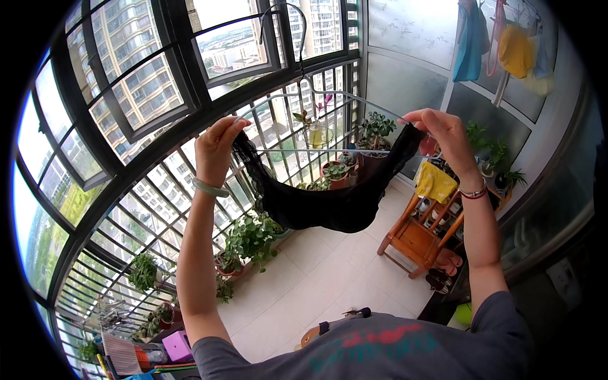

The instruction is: The person removes various garments from a washing machine on a balcony, including a black t-shirt, striped shirt, dark shorts, and a white top. They place each item on a hanger and hang it on a drying rack or rail.

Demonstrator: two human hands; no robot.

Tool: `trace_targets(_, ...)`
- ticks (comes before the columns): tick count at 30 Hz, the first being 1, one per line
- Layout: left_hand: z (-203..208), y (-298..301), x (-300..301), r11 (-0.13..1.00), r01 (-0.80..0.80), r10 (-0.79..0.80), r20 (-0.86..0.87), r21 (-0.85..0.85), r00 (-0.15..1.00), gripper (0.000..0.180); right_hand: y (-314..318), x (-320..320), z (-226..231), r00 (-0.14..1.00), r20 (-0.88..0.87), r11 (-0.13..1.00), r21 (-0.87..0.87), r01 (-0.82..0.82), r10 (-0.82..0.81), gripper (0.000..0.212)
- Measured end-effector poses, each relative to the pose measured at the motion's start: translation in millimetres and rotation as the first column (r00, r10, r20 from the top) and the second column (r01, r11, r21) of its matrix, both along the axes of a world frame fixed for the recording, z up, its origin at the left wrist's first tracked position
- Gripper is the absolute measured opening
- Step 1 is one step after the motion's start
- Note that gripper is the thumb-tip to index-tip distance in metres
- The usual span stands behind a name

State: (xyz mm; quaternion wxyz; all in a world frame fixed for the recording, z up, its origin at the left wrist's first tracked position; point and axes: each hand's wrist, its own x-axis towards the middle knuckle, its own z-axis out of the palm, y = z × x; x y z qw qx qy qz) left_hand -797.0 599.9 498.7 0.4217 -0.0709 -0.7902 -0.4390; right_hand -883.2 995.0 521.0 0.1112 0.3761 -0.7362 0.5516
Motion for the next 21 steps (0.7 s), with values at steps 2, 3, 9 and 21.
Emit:
trace_targets(2, 9.2, 9.5, -34.8, 0.992, 0.115, -0.115, -0.002, 0.057, 0.993, 0.019, 29.4, -10.9, -1.5, 0.998, -0.06, 1.0, 0.014, -0.018, 0.019, 0.05)
trace_targets(3, 15.7, 17.2, -50.0, 0.988, 0.132, -0.132, -0.001, 0.074, 0.991, 0.019, 40.9, -14.7, -0.1, 0.995, -0.09, 0.999, 0.024, -0.027, 0.029, 0.052)
trace_targets(9, 48.0, 70.2, -150.5, 0.931, 0.348, -0.348, 0.02, -0.11, 0.937, 0.026, 73.2, -18.3, 27.1, 1.0, -0.016, 0.967, -0.252, -0.022, 0.018, 0.056)
trace_targets(21, 130.7, 130.7, -338.4, 0.905, 0.156, -0.224, -0.131, -0.396, 0.966, 0.053, 73.0, -112.6, 86.9, 0.963, -0.005, 0.805, -0.549, 0.224, -0.271, 0.041)
